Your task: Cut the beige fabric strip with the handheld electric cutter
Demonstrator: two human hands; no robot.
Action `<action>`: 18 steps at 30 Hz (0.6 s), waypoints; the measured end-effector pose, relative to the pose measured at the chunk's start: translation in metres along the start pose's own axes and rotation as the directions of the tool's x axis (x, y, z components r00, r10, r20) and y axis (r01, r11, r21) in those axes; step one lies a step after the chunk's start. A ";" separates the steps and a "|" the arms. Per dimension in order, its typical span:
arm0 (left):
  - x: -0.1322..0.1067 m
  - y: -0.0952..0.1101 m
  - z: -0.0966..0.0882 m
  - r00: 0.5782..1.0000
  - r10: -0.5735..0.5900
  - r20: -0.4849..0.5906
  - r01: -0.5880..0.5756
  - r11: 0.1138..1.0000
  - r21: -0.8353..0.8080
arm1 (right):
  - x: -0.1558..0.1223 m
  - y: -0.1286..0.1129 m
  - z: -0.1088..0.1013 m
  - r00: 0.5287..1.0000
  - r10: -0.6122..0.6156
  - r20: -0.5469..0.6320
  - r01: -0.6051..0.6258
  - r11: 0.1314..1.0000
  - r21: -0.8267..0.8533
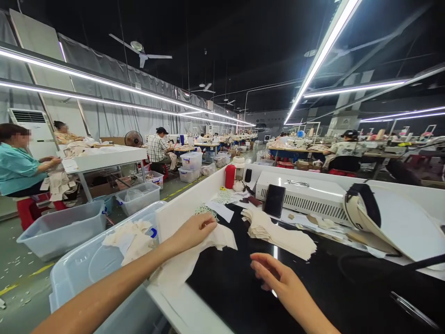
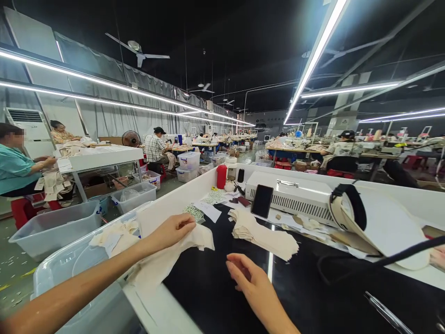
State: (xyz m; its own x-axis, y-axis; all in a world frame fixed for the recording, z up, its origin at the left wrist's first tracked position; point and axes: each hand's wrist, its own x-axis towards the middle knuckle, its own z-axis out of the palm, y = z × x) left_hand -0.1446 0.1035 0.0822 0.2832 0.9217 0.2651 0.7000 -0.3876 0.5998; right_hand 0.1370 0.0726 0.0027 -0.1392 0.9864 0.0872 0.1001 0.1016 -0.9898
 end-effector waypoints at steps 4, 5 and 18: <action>-0.019 0.019 0.017 0.995 0.039 0.090 -0.025 0.988 -0.152 | -0.015 -0.004 0.032 0.996 0.085 0.037 -0.089 0.986 0.141; -0.024 0.023 0.021 0.992 0.041 0.120 -0.018 0.982 -0.189 | -0.018 -0.004 0.036 0.992 0.112 0.064 -0.121 0.976 0.179; -0.057 0.039 0.098 0.794 -0.103 0.598 0.531 0.596 -0.602 | -0.056 -0.021 0.013 0.946 0.157 0.284 -0.194 0.975 0.108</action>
